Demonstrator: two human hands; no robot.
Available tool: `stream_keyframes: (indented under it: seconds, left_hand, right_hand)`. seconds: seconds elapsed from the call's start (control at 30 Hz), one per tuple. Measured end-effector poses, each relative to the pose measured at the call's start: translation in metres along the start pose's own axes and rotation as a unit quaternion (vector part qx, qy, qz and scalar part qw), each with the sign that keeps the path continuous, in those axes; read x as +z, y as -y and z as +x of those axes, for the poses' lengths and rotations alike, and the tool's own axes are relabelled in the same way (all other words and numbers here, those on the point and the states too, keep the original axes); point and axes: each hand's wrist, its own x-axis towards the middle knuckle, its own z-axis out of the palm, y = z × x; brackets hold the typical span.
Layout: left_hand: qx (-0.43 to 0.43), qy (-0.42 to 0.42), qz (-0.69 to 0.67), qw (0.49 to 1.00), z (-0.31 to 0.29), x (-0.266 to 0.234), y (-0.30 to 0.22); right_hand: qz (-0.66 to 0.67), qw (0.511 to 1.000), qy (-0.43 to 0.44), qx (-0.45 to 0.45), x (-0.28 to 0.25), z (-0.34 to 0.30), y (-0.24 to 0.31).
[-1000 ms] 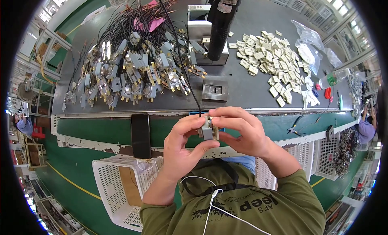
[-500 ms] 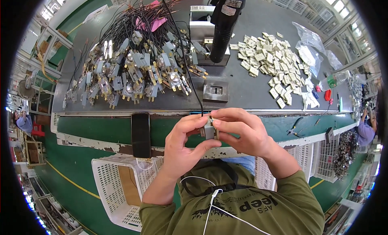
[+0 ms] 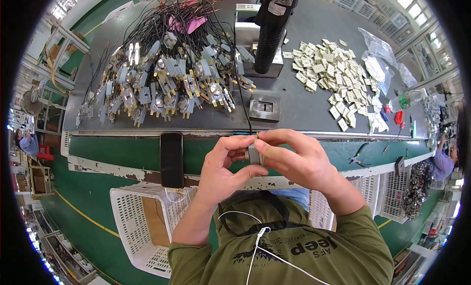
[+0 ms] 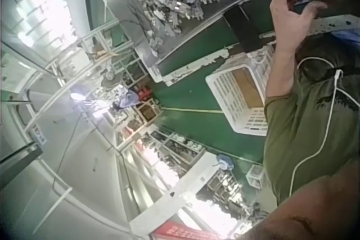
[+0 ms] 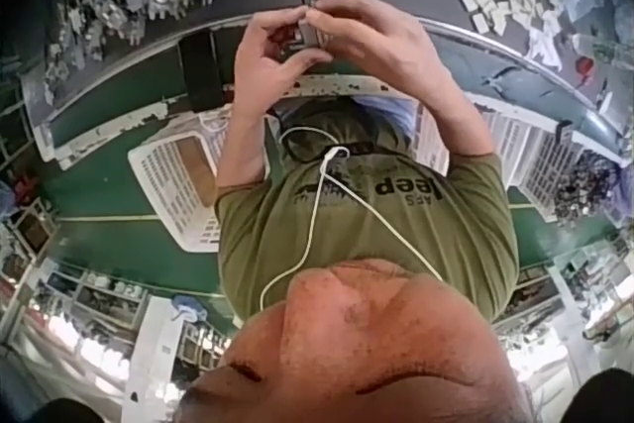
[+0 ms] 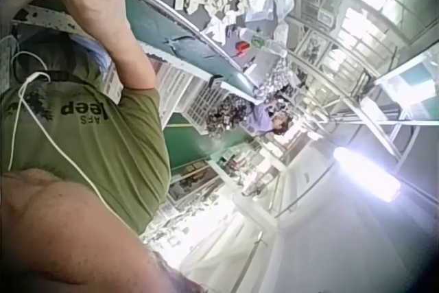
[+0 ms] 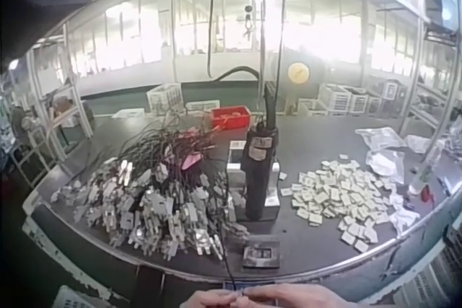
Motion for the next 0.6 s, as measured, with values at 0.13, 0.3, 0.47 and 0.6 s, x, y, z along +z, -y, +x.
stream_keyframes:
  seconds: [0.13,0.3,0.47,0.6]
  left_hand:
    - [0.018,0.016,-0.017,1.0,0.004,0.01,-0.009]
    - [0.025,-0.053,-0.022,0.998,-0.007,0.009,-0.002]
    - [0.005,-0.066,-0.306,0.95,-0.01,0.0,-0.005]
    - [0.029,-0.071,-0.366,0.927,-0.013,-0.007,-0.004]
  right_hand:
    - [-0.033,0.999,-0.024,-0.008,0.004,0.003,0.006]
    - [0.055,0.996,-0.067,0.02,0.006,-0.001,0.012]
    - [0.118,0.989,-0.055,0.068,0.007,-0.01,0.005]
    - [0.141,0.986,-0.035,0.077,0.011,-0.01,0.007]
